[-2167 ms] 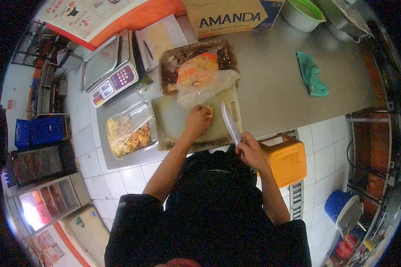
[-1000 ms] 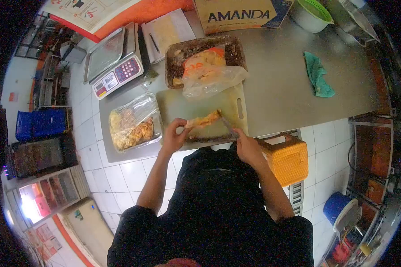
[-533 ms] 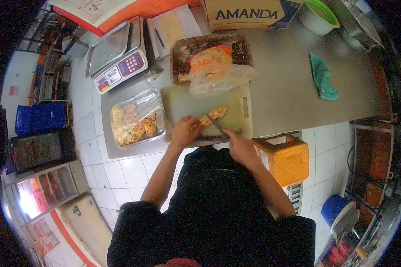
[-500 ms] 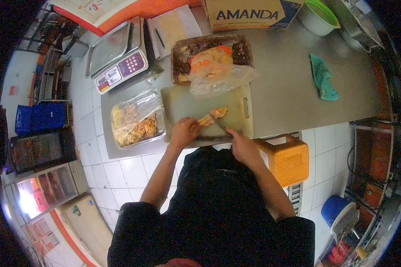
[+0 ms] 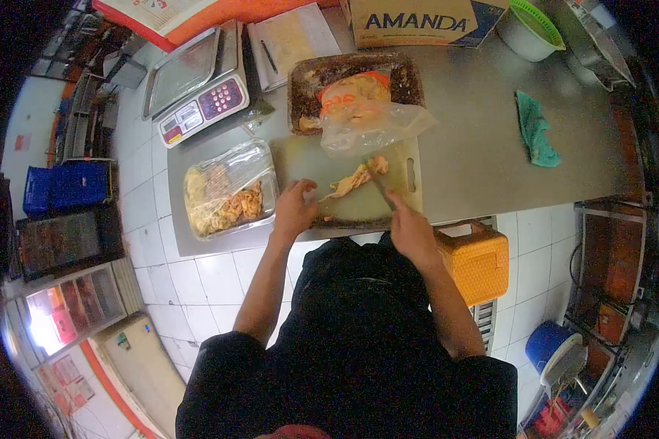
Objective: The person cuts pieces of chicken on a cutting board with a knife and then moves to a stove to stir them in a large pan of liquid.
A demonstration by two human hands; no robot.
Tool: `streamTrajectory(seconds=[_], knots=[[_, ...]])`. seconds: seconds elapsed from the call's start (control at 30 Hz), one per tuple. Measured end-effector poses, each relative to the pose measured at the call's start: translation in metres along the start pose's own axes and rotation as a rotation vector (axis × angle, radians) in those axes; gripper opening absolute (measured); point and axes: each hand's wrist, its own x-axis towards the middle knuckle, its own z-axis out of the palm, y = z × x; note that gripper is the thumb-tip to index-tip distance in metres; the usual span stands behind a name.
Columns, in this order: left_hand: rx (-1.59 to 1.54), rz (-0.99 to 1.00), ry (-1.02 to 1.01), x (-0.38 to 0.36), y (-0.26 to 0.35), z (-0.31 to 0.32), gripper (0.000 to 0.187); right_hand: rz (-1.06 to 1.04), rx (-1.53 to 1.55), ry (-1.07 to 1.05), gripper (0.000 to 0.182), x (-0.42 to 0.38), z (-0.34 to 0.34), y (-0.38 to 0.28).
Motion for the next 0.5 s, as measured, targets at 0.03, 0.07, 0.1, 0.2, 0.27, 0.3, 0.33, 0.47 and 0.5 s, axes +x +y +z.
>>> streamTrajectory(seconds=[0.03,0.07,0.1,0.2,0.27,0.3,0.33,0.47,0.5], knots=[[-0.002,-0.001,-0.003,0.002,0.01,0.003,0.03,0.003,-0.001,-0.001,0.046,-0.002,0.005,-0.006],[0.006,0.078,0.063,0.005,0.022,0.009,0.027,-0.049,-0.016,-0.031,0.046,-0.004,0.013,-0.012],[0.013,0.153,0.131,0.007,0.03,0.015,0.024,-0.103,-0.033,-0.063,0.045,-0.006,0.019,-0.016],[0.101,0.187,0.052,0.01,0.024,0.041,0.019,-0.103,-0.145,-0.086,0.049,-0.004,0.038,-0.012],[0.08,0.211,0.067,0.011,0.018,0.047,0.015,-0.114,-0.183,-0.111,0.052,-0.005,0.042,-0.009],[0.059,0.234,0.074,0.008,0.017,0.049,0.012,-0.119,-0.217,-0.14,0.054,-0.008,0.041,-0.012],[0.055,0.234,0.065,0.005,0.017,0.05,0.012,-0.11,-0.216,-0.143,0.054,-0.011,0.04,-0.015],[0.016,0.26,0.089,0.006,0.012,0.052,0.008,-0.106,-0.236,-0.236,0.059,-0.003,0.042,-0.018],[-0.005,0.275,0.092,0.004,0.011,0.051,0.007,-0.139,-0.198,-0.213,0.059,-0.002,0.044,-0.018]])
